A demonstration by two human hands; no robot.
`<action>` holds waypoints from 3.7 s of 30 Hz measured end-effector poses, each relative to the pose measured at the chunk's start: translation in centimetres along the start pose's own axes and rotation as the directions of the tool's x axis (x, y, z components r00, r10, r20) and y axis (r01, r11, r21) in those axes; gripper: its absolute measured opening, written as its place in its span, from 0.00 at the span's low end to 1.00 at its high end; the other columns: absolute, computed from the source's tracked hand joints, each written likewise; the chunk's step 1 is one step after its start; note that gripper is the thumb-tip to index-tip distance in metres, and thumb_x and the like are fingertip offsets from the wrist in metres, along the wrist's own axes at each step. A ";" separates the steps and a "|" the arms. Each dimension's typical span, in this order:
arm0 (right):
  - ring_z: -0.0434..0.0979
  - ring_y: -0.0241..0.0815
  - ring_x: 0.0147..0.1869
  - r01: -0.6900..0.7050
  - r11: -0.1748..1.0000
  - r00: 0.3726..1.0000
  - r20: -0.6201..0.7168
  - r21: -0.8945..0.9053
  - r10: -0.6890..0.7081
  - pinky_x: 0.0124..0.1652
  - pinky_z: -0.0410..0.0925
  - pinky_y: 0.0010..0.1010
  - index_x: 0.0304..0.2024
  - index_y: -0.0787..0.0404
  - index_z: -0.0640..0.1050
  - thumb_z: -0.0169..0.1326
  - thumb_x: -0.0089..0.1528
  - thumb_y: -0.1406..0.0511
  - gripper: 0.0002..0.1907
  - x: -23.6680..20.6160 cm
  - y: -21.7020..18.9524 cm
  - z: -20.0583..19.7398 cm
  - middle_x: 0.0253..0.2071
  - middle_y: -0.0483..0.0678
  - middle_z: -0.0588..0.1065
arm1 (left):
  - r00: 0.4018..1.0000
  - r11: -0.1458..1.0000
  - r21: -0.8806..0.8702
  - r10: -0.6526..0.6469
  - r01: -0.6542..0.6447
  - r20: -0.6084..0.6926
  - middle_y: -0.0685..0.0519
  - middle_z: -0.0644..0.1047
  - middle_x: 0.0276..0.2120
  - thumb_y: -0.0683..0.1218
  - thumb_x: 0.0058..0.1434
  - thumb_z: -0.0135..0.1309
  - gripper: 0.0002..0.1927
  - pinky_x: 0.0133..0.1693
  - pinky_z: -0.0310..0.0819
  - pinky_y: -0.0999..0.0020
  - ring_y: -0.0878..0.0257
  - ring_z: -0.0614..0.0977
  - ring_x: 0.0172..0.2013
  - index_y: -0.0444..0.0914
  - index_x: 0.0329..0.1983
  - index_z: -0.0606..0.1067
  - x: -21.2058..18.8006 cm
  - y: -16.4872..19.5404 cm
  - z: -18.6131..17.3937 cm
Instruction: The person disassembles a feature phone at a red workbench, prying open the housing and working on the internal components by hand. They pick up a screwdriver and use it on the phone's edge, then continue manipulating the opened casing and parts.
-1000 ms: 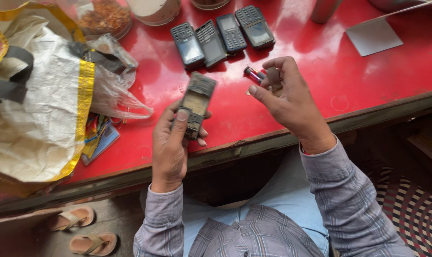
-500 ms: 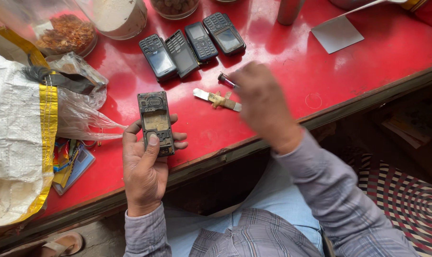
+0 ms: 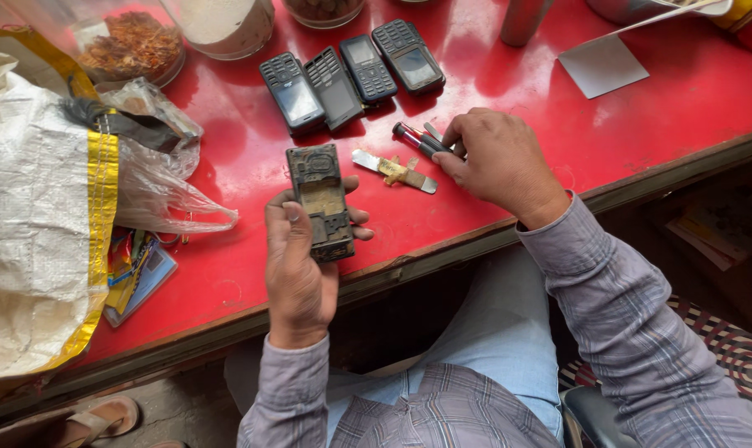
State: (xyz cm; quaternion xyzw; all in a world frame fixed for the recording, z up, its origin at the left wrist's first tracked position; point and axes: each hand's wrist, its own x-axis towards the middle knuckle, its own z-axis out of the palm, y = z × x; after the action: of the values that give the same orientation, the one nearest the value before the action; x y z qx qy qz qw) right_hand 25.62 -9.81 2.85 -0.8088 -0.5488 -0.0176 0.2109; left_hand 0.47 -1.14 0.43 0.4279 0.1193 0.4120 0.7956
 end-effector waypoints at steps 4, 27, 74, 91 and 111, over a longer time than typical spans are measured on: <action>0.80 0.53 0.34 -0.053 0.998 0.998 0.035 0.017 0.052 0.36 0.70 0.43 0.34 0.65 0.81 0.67 0.53 0.60 0.15 0.4 0.2 0.4 0.31 0.54 0.79 | 0.998 0.998 0.033 0.047 -0.048 0.033 0.36 0.74 0.58 0.56 0.77 0.39 0.20 0.47 0.82 0.59 0.55 0.82 0.45 0.36 0.59 0.60 0.0 -0.5 0.2; 0.80 0.42 0.42 0.236 0.047 0.967 -0.240 0.971 0.091 0.38 0.73 0.30 0.48 0.68 0.76 0.59 0.72 0.63 0.12 -7.0 -3.9 2.2 0.41 0.52 0.77 | 0.997 0.989 -0.138 -0.052 0.061 0.065 0.39 0.75 0.58 0.62 0.77 0.31 0.33 0.49 0.81 0.60 0.57 0.82 0.47 0.34 0.72 0.62 0.3 -0.5 -0.4; 0.82 0.49 0.48 0.695 0.526 0.694 -0.649 0.490 -0.312 0.42 0.80 0.34 0.69 0.49 0.64 0.64 0.64 0.68 0.34 -6.3 -7.9 4.9 0.45 0.59 0.77 | 0.997 0.990 -0.117 -0.079 0.079 0.006 0.41 0.75 0.57 0.55 0.80 0.38 0.24 0.46 0.83 0.60 0.60 0.80 0.45 0.35 0.70 0.63 0.7 -0.8 -0.7; 0.84 0.48 0.50 0.674 0.452 0.738 -0.569 0.584 -0.364 0.50 0.82 0.37 0.76 0.45 0.61 0.58 0.72 0.73 0.35 -6.7 -7.1 5.2 0.52 0.57 0.78 | 0.998 0.993 -0.094 -0.064 0.064 0.002 0.42 0.74 0.57 0.56 0.80 0.40 0.25 0.46 0.82 0.61 0.60 0.79 0.46 0.35 0.69 0.64 0.7 -0.7 -0.7; 0.81 0.47 0.44 0.666 0.548 0.729 -0.597 0.506 -0.336 0.43 0.78 0.32 0.67 0.50 0.67 0.65 0.65 0.74 0.32 -6.3 -7.9 4.7 0.45 0.55 0.78 | 0.996 0.991 -0.098 -0.088 0.087 -0.004 0.42 0.75 0.57 0.56 0.79 0.39 0.25 0.45 0.81 0.63 0.61 0.79 0.46 0.35 0.70 0.64 0.7 -0.9 -0.8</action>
State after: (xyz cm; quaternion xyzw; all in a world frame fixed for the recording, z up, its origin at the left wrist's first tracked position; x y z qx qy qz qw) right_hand 15.12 -11.21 -0.55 -0.4446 -0.6651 -0.0511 0.5978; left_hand 0.98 -0.38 -0.62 0.3812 0.1210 0.3836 0.8324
